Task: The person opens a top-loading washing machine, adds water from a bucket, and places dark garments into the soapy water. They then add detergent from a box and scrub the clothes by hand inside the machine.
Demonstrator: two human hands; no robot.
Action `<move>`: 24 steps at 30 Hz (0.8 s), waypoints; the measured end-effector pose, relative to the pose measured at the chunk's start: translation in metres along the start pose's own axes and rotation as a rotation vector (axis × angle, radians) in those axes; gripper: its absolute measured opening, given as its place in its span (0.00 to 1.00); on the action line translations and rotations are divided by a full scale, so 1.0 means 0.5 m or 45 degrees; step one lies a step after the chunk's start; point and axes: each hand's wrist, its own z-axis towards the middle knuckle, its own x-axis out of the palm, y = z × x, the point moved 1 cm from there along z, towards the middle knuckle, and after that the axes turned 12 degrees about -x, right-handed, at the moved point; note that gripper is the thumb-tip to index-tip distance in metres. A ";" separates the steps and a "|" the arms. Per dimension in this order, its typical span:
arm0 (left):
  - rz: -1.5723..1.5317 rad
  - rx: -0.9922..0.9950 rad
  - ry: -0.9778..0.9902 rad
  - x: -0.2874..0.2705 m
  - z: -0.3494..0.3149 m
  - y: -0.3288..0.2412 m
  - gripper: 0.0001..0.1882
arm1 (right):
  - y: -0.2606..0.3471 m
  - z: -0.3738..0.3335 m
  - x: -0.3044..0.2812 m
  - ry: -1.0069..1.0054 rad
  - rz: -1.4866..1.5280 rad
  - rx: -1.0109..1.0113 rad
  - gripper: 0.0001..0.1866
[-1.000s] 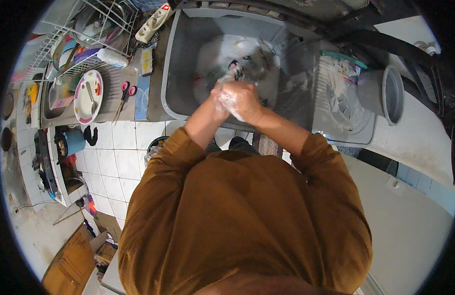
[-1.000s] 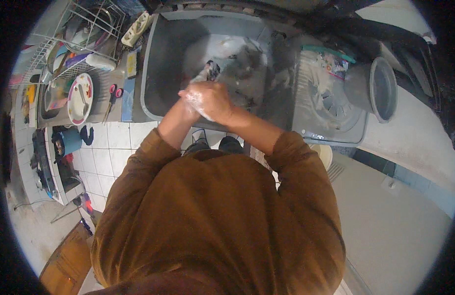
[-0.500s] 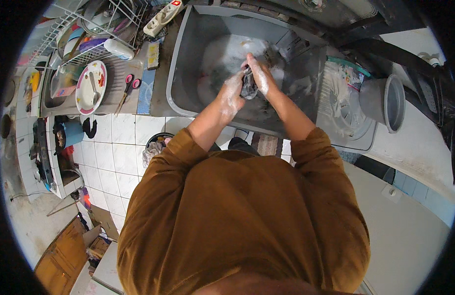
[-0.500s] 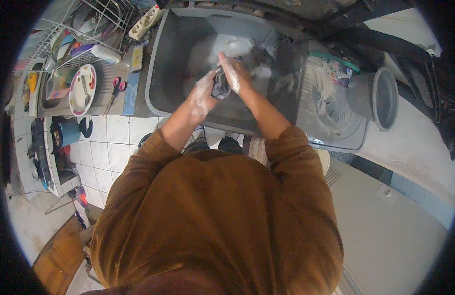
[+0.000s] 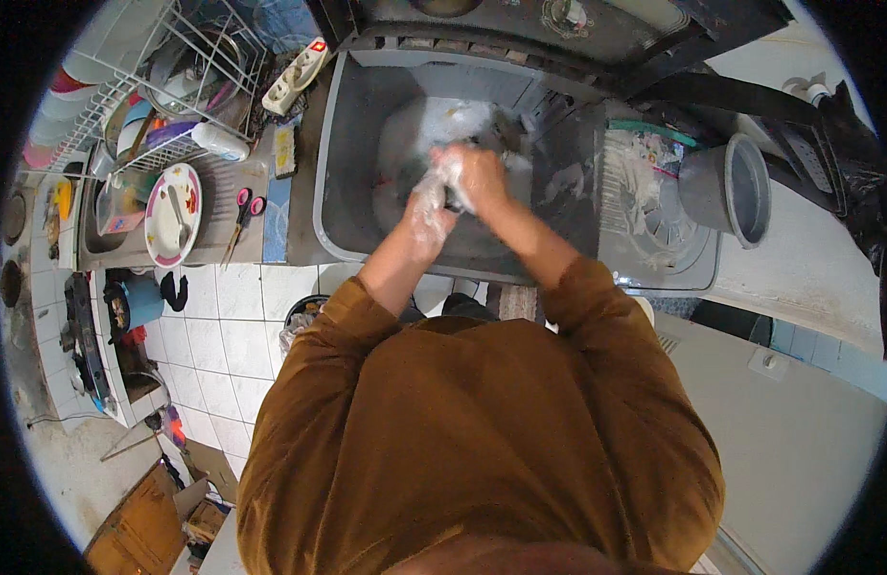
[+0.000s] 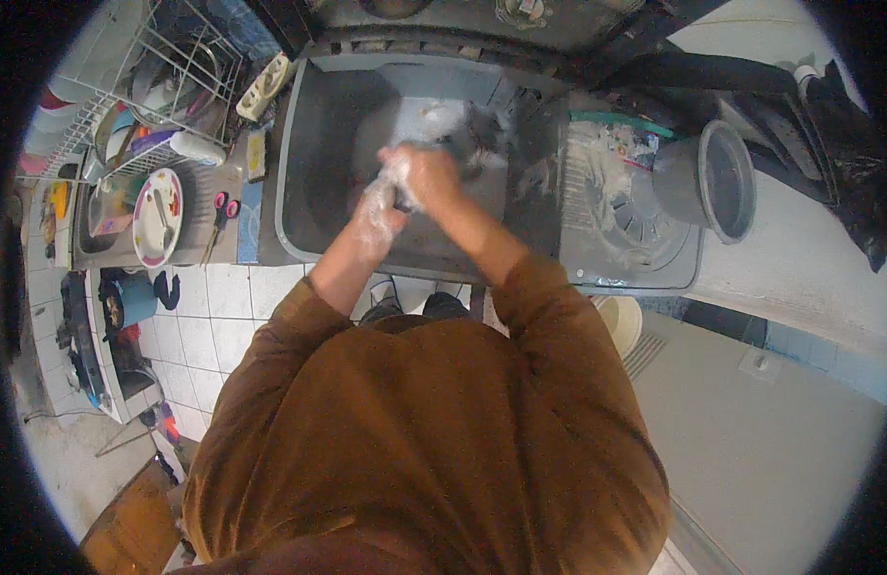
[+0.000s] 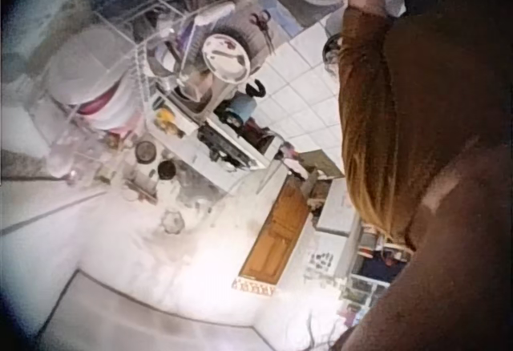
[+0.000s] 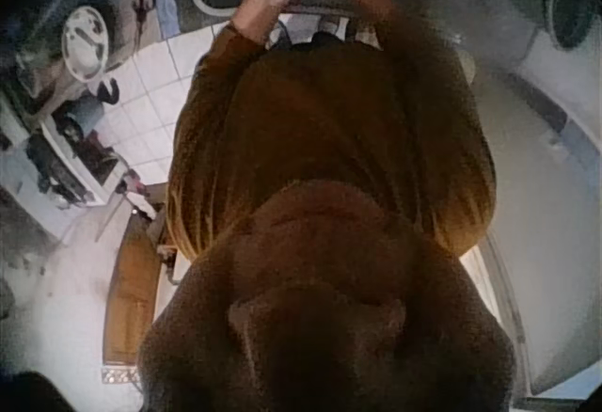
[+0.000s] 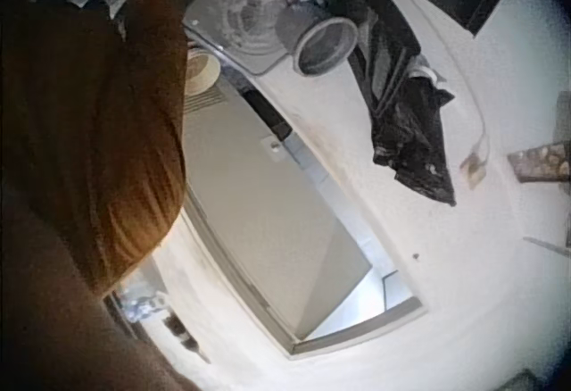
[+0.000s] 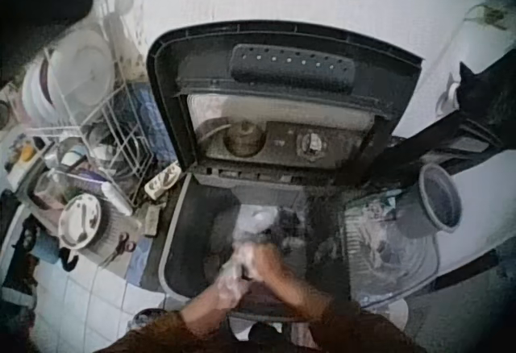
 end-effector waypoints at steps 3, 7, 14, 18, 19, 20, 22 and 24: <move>-0.059 0.017 -0.222 0.037 0.008 0.002 0.15 | -0.036 0.016 0.018 -0.077 0.095 0.216 0.18; -0.207 0.080 1.138 -0.085 0.096 -0.001 0.15 | 0.062 -0.037 0.007 -0.259 0.338 -0.403 0.08; -0.048 -0.057 -0.206 0.047 0.010 0.004 0.15 | -0.056 0.003 0.021 -0.081 0.099 0.239 0.14; -0.252 -0.274 0.599 -0.034 0.022 -0.022 0.13 | 0.000 -0.039 0.036 -0.352 0.407 -0.276 0.17; -0.287 -0.178 0.341 -0.074 0.062 0.007 0.13 | -0.013 -0.039 0.039 -0.313 0.436 -0.264 0.18; -0.320 -0.081 0.082 -0.090 0.082 0.029 0.14 | -0.029 -0.037 0.040 -0.274 0.466 -0.253 0.19; -0.073 -0.134 0.011 -0.010 0.056 0.037 0.14 | -0.088 0.011 0.013 0.103 0.119 0.359 0.19; 0.068 -0.107 -0.126 0.015 0.031 0.013 0.14 | -0.044 0.007 0.007 -0.065 0.191 0.417 0.17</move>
